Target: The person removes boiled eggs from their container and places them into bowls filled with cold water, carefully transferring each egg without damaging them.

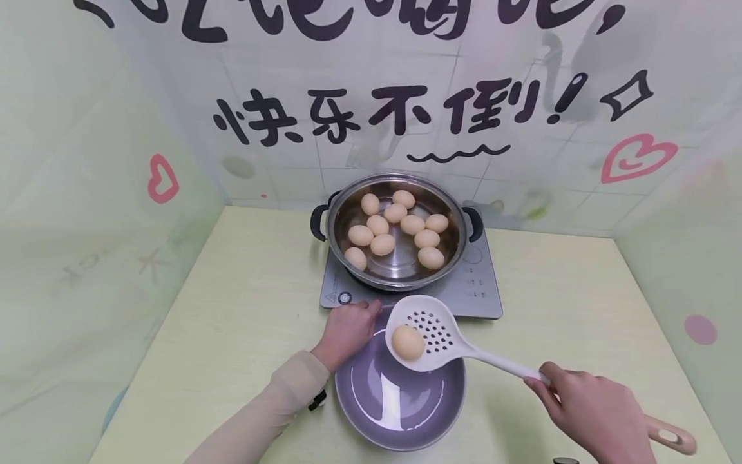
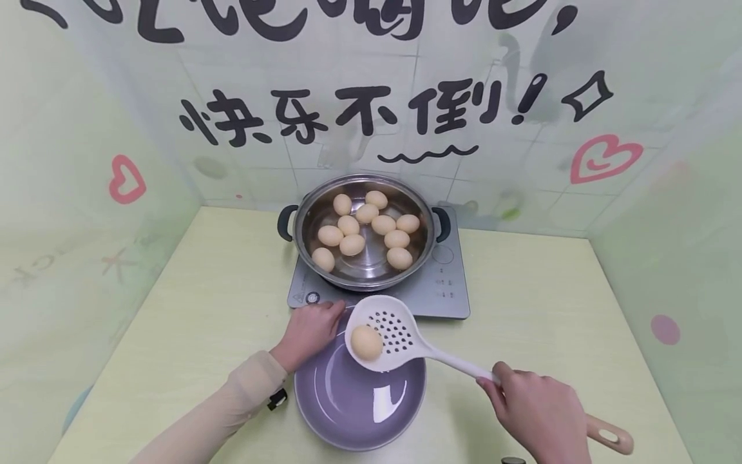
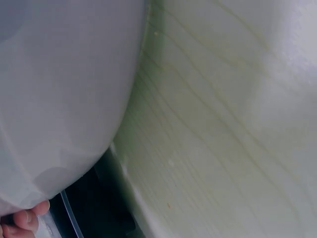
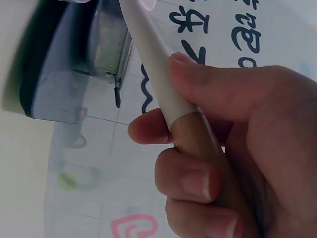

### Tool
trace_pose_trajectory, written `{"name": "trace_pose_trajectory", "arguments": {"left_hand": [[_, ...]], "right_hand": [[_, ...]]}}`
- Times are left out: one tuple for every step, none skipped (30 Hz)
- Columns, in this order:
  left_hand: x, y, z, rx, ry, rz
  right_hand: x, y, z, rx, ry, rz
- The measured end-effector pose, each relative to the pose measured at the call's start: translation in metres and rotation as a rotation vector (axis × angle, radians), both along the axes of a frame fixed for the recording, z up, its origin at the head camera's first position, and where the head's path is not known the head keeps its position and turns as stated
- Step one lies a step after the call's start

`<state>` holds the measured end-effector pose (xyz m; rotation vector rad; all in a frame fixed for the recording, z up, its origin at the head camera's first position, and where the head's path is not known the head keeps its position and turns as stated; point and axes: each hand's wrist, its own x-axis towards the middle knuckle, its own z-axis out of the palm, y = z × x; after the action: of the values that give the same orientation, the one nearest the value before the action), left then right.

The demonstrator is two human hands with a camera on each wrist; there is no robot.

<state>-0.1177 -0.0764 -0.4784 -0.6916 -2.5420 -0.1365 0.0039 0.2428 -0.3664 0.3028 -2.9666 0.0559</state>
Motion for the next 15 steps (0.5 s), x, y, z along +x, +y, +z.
{"name": "trace_pose_trajectory", "arguments": {"left_hand": [[0.0,0.0,0.0,-0.001,0.002,0.002],[0.0,0.0,0.0,-0.002,0.004,0.003],[0.0,0.0,0.0,-0.003,0.006,0.004],[0.0,0.0,0.0,-0.002,0.008,0.005],[0.0,0.0,0.0,-0.003,0.009,0.006],[0.0,0.0,0.0,-0.004,0.009,0.006],[0.0,0.0,0.0,-0.004,0.01,0.006],[0.0,0.0,0.0,-0.003,0.01,0.006],[0.0,0.0,0.0,-0.004,0.009,0.006],[0.0,0.0,0.0,-0.004,0.01,0.006],[-0.001,0.0,-0.001,-0.005,0.011,0.006],[-0.001,0.0,-0.001,-0.005,0.012,0.006],[-0.001,0.0,-0.001,-0.006,0.015,0.006],[-0.001,0.0,-0.001,-0.006,0.018,0.005],[-0.001,0.001,-0.001,-0.007,0.02,0.005]], "right_hand": [[0.0,0.0,-0.002,0.0,-0.004,-0.003],[0.0,-0.001,-0.004,0.0,-0.005,-0.004],[0.0,-0.001,-0.005,-0.002,-0.007,-0.006],[-0.001,-0.002,-0.007,-0.005,-0.008,-0.008],[-0.001,-0.002,-0.008,-0.01,-0.012,-0.011],[-0.002,-0.003,-0.01,-0.015,-0.012,-0.014],[-0.002,-0.003,-0.011,-0.021,-0.008,-0.015],[-0.002,-0.003,-0.013,-0.026,-0.001,-0.015],[-0.003,-0.004,-0.015,-0.03,0.008,-0.015],[-0.003,-0.004,-0.017,-0.031,0.027,-0.01],[-0.004,-0.003,-0.018,-0.032,0.05,-0.001],[-0.004,-0.003,-0.02,-0.033,0.071,0.008],[-0.005,-0.003,-0.022,-0.032,0.09,0.017],[-0.005,-0.003,-0.024,-0.031,0.107,0.026],[-0.006,-0.003,-0.025,-0.03,0.118,0.033]]}}
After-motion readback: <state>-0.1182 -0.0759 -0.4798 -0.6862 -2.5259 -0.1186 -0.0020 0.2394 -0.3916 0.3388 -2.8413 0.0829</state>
